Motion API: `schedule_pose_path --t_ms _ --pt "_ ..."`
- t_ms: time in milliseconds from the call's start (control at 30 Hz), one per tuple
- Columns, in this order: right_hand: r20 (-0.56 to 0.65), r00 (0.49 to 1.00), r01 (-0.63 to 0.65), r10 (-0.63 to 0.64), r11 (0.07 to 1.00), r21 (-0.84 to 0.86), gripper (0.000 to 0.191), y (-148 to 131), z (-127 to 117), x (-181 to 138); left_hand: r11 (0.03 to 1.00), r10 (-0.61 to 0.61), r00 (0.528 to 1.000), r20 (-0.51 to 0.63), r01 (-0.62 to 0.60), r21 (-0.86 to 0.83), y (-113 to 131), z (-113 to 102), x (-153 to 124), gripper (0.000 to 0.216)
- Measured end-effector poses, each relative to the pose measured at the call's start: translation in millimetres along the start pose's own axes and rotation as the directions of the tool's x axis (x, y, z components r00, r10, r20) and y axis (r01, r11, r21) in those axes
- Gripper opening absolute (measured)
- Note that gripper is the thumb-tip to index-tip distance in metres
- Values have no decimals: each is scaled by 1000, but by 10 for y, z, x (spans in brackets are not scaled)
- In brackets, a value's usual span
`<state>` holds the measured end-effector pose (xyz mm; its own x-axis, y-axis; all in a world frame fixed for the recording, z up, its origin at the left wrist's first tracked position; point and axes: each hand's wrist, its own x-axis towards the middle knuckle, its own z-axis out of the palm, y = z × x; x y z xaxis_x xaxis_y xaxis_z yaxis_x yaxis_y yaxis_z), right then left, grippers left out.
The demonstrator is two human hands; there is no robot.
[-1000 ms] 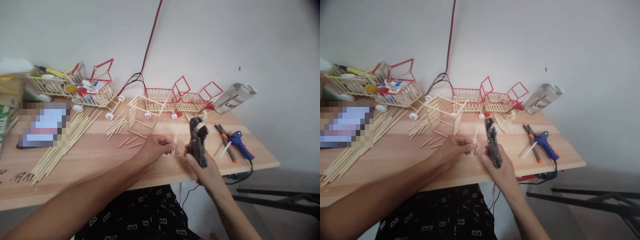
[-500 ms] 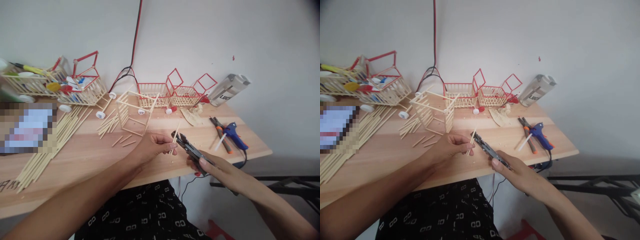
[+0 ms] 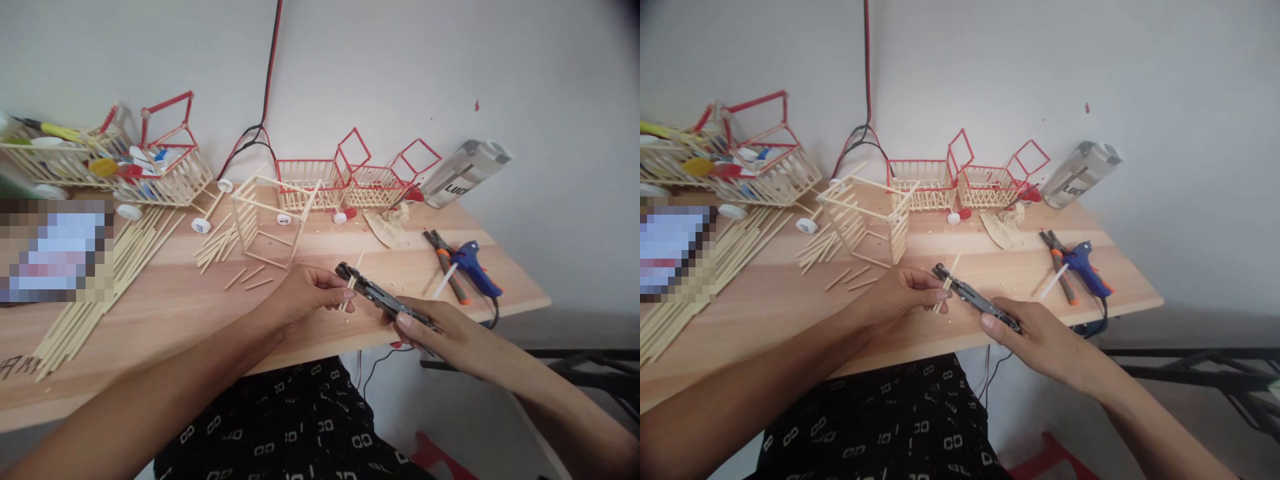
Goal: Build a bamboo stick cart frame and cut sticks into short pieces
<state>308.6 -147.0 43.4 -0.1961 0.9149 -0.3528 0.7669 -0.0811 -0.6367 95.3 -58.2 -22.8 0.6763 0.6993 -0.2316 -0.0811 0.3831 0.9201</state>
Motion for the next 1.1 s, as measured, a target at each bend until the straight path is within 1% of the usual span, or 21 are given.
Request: schedule_pose_path --t_ms 133,267,433,667,767,867,967,1100 --pt "5 1000 10 -10 999 -32 40 -7 -2 -4 1000 -15 1000 7 15 19 3 4 -3 19" --pt "17 1000 -12 13 999 -48 43 8 5 -3 999 -21 1000 -1 21 46 4 5 -7 17" --pt "27 999 -28 29 999 -46 44 40 12 -3 999 -25 1000 9 25 31 -12 -3 -3 19" --pt "35 999 -11 12 999 -40 41 56 -8 0 998 -45 999 -12 46 45 -3 4 -4 23" --pt "44 999 -6 7 1000 -24 42 53 -19 -3 998 -51 999 -15 52 47 -9 4 2 25" --pt "74 997 -10 8 1000 26 48 50 -26 -7 998 -49 999 -8 49 33 -26 0 12 25" --pt "91 996 -24 16 996 85 53 44 -29 -8 999 -47 999 6 47 13 -43 -5 18 23" --pt "108 994 -39 25 991 127 55 41 -30 -17 999 -52 998 20 53 -10 -47 -9 19 19"
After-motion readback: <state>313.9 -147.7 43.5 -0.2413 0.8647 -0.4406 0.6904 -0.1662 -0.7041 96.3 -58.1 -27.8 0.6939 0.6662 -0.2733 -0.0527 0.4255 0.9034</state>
